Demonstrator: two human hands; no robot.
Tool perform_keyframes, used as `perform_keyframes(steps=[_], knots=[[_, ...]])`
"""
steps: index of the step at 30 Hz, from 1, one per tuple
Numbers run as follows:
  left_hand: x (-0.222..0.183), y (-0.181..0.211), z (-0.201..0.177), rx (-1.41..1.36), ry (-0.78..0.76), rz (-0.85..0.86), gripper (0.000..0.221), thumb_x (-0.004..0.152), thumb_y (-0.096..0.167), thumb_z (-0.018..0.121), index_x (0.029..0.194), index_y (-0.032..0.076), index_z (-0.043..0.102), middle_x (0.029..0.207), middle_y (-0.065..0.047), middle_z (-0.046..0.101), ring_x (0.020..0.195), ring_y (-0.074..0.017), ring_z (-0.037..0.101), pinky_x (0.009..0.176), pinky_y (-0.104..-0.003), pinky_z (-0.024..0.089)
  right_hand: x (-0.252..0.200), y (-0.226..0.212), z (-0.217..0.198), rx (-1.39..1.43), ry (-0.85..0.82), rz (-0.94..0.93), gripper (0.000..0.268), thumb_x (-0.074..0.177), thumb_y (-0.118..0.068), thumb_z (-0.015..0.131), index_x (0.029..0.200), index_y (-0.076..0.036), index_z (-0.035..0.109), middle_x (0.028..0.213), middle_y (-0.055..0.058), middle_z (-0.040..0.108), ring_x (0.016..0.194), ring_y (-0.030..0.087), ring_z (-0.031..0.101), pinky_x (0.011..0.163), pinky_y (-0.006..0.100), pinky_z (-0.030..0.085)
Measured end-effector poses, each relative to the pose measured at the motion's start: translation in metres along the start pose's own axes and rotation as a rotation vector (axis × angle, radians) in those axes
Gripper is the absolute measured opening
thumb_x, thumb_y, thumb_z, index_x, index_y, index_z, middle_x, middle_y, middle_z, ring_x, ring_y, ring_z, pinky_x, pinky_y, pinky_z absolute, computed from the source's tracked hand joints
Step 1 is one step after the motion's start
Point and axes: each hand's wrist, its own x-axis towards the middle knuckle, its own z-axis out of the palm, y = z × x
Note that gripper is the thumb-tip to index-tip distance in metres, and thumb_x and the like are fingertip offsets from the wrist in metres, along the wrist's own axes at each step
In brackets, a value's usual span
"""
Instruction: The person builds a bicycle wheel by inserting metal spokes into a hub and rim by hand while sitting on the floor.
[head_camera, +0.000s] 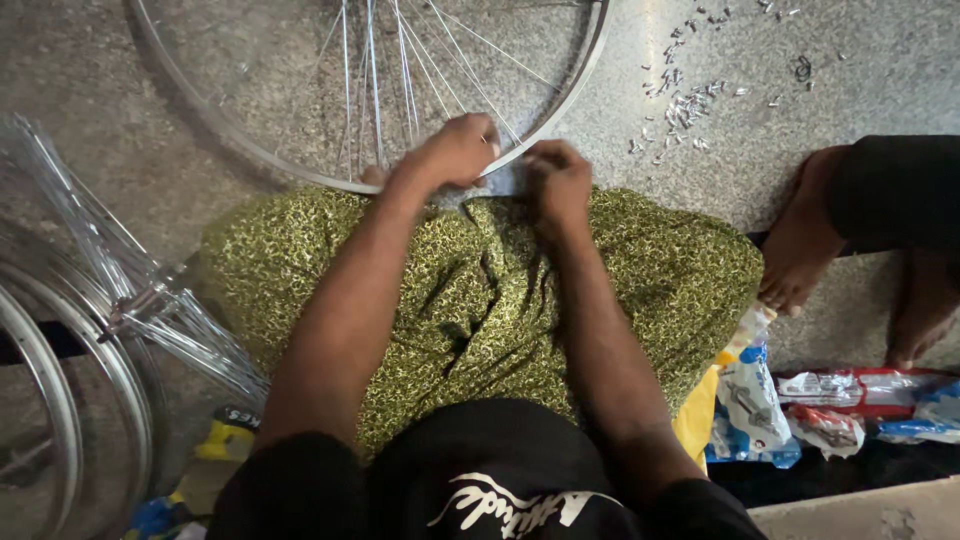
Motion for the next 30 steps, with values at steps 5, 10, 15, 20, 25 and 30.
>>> perform_keyframes(steps=[5, 10, 15, 20, 25, 30], knots=[[-0.009, 0.01, 0.015, 0.257, 0.032, -0.061, 0.031, 0.11, 0.029, 0.052, 0.112, 0.004, 0.071, 0.097, -0.015, 0.066, 0.082, -0.0238, 0.066, 0.082, -0.044, 0.053, 0.009, -0.003, -0.028, 0.664, 0.041, 0.184, 0.028, 0.096, 0.006, 0.047, 0.123, 0.009, 0.052, 0.094, 0.017, 0.057, 0.078, 0.025, 0.061, 0.08, 0.045, 0.065], [-0.007, 0.012, 0.01, 0.088, -0.025, -0.057, 0.03, 0.106, 0.027, 0.049, 0.106, 0.0, 0.062, 0.085, -0.012, 0.067, 0.069, -0.0211, 0.068, 0.066, -0.04, 0.058, 0.02, 0.011, -0.034, 0.51, 0.041, 0.098, 0.039, 0.097, -0.002, 0.052, 0.135, 0.006, 0.05, 0.1, 0.016, 0.065, 0.076, 0.021, 0.06, 0.071, 0.04, 0.06], [-0.013, 0.006, 0.007, 0.117, 0.007, -0.025, 0.033, 0.106, 0.03, 0.05, 0.105, 0.001, 0.067, 0.084, -0.013, 0.068, 0.066, -0.0185, 0.066, 0.065, -0.036, 0.052, 0.03, 0.012, -0.037, 0.519, 0.045, -0.026, 0.038, 0.097, 0.003, 0.057, 0.134, 0.009, 0.052, 0.103, 0.02, 0.067, 0.082, 0.024, 0.065, 0.071, 0.036, 0.058], [-0.027, 0.009, 0.008, 0.105, -0.048, -0.181, 0.037, 0.11, 0.031, 0.042, 0.107, 0.001, 0.063, 0.088, -0.014, 0.063, 0.065, -0.0224, 0.057, 0.061, -0.044, 0.052, 0.024, 0.009, -0.033, 0.507, 0.024, -0.024, 0.021, 0.098, -0.003, 0.064, 0.115, 0.008, 0.059, 0.088, 0.016, 0.065, 0.068, 0.022, 0.061, 0.062, 0.042, 0.061], [-0.044, 0.009, -0.018, 0.355, 0.285, -0.063, 0.031, 0.105, 0.028, 0.049, 0.104, 0.005, 0.069, 0.087, -0.012, 0.067, 0.07, -0.0181, 0.062, 0.063, -0.036, 0.047, 0.032, 0.007, -0.024, 0.496, 0.073, 0.059, 0.016, 0.092, 0.0, 0.068, 0.108, 0.003, 0.065, 0.082, 0.013, 0.064, 0.063, 0.02, 0.06, 0.058, 0.036, 0.058], [-0.01, 0.005, -0.029, -0.625, 0.561, -0.148, 0.034, 0.106, 0.027, 0.055, 0.103, -0.007, 0.058, 0.079, -0.016, 0.066, 0.057, -0.0185, 0.067, 0.05, -0.032, 0.059, 0.045, 0.025, -0.017, 0.525, 0.039, -0.031, 0.016, 0.094, -0.002, 0.072, 0.106, 0.006, 0.065, 0.084, 0.011, 0.067, 0.067, 0.017, 0.061, 0.058, 0.029, 0.053]])
